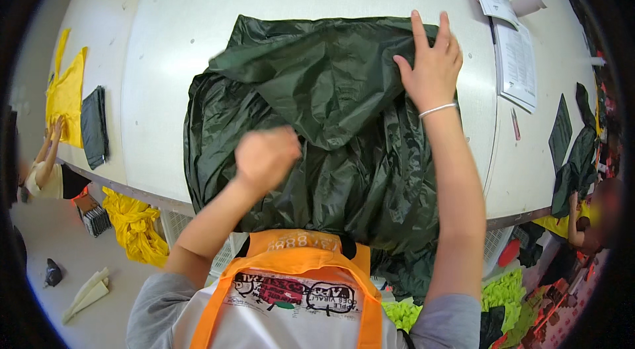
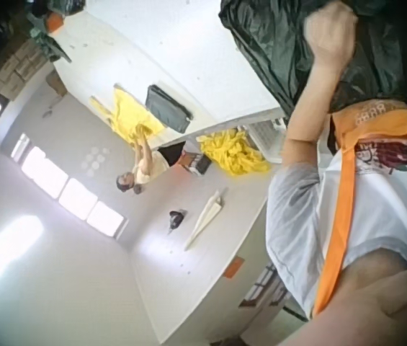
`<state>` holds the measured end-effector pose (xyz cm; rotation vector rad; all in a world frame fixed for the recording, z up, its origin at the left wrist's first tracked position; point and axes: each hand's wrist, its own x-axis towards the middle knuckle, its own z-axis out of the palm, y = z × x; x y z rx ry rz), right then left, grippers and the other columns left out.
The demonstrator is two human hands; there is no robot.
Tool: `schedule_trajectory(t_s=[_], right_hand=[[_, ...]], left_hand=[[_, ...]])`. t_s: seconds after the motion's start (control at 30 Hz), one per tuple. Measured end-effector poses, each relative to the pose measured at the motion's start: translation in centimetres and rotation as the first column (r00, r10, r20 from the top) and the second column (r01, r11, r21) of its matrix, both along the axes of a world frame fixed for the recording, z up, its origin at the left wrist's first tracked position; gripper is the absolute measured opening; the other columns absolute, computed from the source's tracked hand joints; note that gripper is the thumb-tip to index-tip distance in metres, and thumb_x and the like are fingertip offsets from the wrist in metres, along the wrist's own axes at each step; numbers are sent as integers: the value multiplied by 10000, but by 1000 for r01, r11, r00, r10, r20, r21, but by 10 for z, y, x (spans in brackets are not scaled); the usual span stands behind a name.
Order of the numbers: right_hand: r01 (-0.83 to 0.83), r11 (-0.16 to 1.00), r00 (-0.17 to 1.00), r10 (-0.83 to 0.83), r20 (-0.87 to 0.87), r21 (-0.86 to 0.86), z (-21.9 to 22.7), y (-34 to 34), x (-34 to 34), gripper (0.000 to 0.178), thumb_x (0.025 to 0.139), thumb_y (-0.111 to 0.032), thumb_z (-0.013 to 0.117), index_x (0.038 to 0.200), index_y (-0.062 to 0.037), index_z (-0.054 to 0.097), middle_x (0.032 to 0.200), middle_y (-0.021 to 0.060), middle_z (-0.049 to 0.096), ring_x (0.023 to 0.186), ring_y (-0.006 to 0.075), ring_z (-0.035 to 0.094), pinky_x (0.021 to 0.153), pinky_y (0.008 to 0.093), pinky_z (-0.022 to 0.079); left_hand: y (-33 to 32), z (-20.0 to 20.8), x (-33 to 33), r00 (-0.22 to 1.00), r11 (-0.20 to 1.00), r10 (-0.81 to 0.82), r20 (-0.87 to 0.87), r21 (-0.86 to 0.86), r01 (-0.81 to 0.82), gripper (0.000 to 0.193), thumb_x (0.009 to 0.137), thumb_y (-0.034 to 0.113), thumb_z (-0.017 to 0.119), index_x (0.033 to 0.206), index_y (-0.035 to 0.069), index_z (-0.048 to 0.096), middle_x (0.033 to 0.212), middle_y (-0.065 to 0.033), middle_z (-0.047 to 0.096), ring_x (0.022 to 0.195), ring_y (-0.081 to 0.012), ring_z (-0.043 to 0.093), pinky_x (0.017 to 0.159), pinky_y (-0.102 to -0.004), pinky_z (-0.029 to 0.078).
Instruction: The person folds a green jacket on a white table, smoothing the fabric and aligning the edges. They then place the folded jacket into a plastic bag and set it aside.
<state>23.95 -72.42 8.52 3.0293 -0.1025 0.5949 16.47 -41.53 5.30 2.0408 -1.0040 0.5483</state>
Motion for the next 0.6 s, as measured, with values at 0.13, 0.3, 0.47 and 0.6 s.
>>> schedule_trajectory(t_s=[0.13, 0.3, 0.47, 0.6], right_hand=[[-401, 809, 903, 427, 38, 430, 3, 77, -46, 256, 722, -192, 731, 915, -48, 641, 949, 110, 627, 935, 313, 568, 862, 417, 434], [-451, 794, 770, 577, -273, 407, -48, 105, -96, 295, 738, -238, 715, 905, -8, 639, 952, 96, 637, 916, 267, 580, 802, 373, 449], [-528, 725, 781, 619, -83, 443, -17, 96, -116, 171, 756, -158, 679, 862, -41, 615, 918, 66, 614, 815, 214, 583, 728, 320, 447], [-594, 657, 716, 695, -67, 464, -2, 109, -144, 184, 760, -165, 667, 880, -40, 607, 926, 52, 614, 819, 201, 592, 720, 308, 463]], left_hand=[[10, 21, 66, 764, 860, 502, -405, 137, -492, 723, 810, 180, 705, 1405, 37, 320, 1370, -181, 421, 708, -212, 602, 644, -318, 507], [33, -1, 109, 700, 809, 569, -431, 447, -382, 366, 833, 324, 673, 995, -2, 642, 895, -173, 637, 766, -313, 638, 693, -386, 492], [45, 28, 120, 679, 853, 522, -517, 336, -400, 357, 804, 301, 698, 724, -37, 618, 699, -148, 612, 628, -306, 577, 592, -360, 448], [55, 41, 129, 718, 845, 532, -450, 231, -481, 317, 763, 225, 740, 674, -39, 591, 650, -120, 574, 567, -223, 531, 549, -332, 434]])
